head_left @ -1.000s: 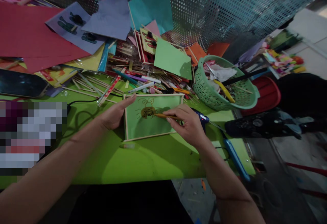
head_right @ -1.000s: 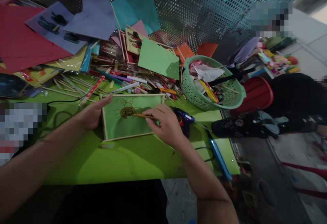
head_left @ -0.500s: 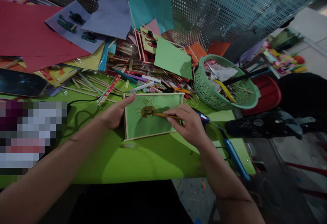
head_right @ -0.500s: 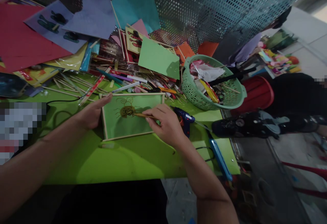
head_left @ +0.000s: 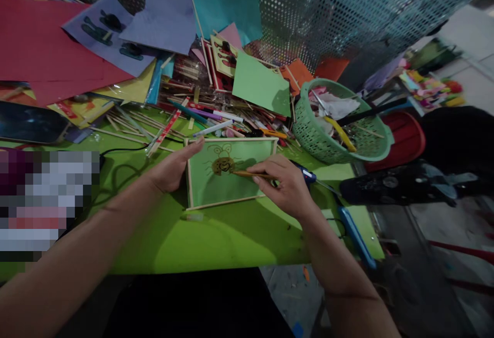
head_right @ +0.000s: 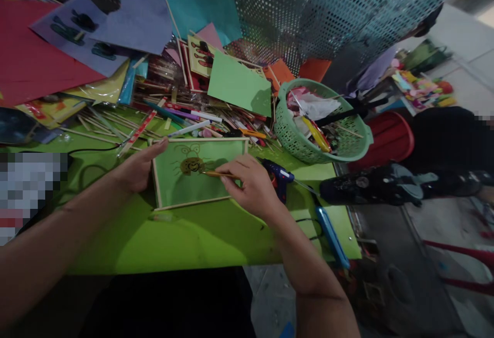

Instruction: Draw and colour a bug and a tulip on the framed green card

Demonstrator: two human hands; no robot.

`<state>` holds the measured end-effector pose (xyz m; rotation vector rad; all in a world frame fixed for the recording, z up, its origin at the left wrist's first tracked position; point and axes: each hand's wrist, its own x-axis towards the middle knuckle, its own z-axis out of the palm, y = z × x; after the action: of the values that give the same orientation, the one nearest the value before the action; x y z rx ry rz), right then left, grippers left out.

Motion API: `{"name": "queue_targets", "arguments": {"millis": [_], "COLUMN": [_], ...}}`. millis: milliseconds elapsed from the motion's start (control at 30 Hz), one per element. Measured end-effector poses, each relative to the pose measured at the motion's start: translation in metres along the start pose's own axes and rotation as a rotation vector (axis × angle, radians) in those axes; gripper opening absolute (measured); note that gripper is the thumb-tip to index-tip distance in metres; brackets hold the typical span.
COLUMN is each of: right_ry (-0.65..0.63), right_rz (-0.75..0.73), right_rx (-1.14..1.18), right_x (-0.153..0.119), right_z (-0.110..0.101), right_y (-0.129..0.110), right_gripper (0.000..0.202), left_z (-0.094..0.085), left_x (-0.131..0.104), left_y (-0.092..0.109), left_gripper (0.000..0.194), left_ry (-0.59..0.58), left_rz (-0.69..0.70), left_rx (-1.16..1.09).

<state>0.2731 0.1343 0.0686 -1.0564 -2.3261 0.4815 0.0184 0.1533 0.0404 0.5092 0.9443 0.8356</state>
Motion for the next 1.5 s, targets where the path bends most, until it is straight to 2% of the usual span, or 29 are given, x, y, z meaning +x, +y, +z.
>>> {"name": "queue_targets", "arguments": {"millis": [500,733,1000,1500], "right_ry": [0.059,0.013,0.033,0.024], "right_rz": [-0.009,-0.005,-0.002,0.002], "right_rx": [-0.017,-0.006,-0.012,-0.015], "right_x": [-0.0002,-0.0003,0.0001,0.0002], "right_z": [-0.0010,0.0005,-0.0013,-0.0016], "right_y": [0.0022,0.0005,0.0019,0.0022], "right_gripper": [0.017,0.017,0.017,0.017], "left_z": [-0.0032,-0.0044,-0.0032,-0.0019], "left_x": [0.0050,0.0057,0.0034,0.0013], "left_y": [-0.0037,-0.0042,-0.0026,-0.0018], "left_gripper": [0.053,0.053,0.046,0.052], "left_ry": [-0.018,-0.011,0.000,0.009], "left_rz": [0.045,0.034,0.035,0.039], "left_rx": [-0.021,-0.020,-0.013,0.009]}}
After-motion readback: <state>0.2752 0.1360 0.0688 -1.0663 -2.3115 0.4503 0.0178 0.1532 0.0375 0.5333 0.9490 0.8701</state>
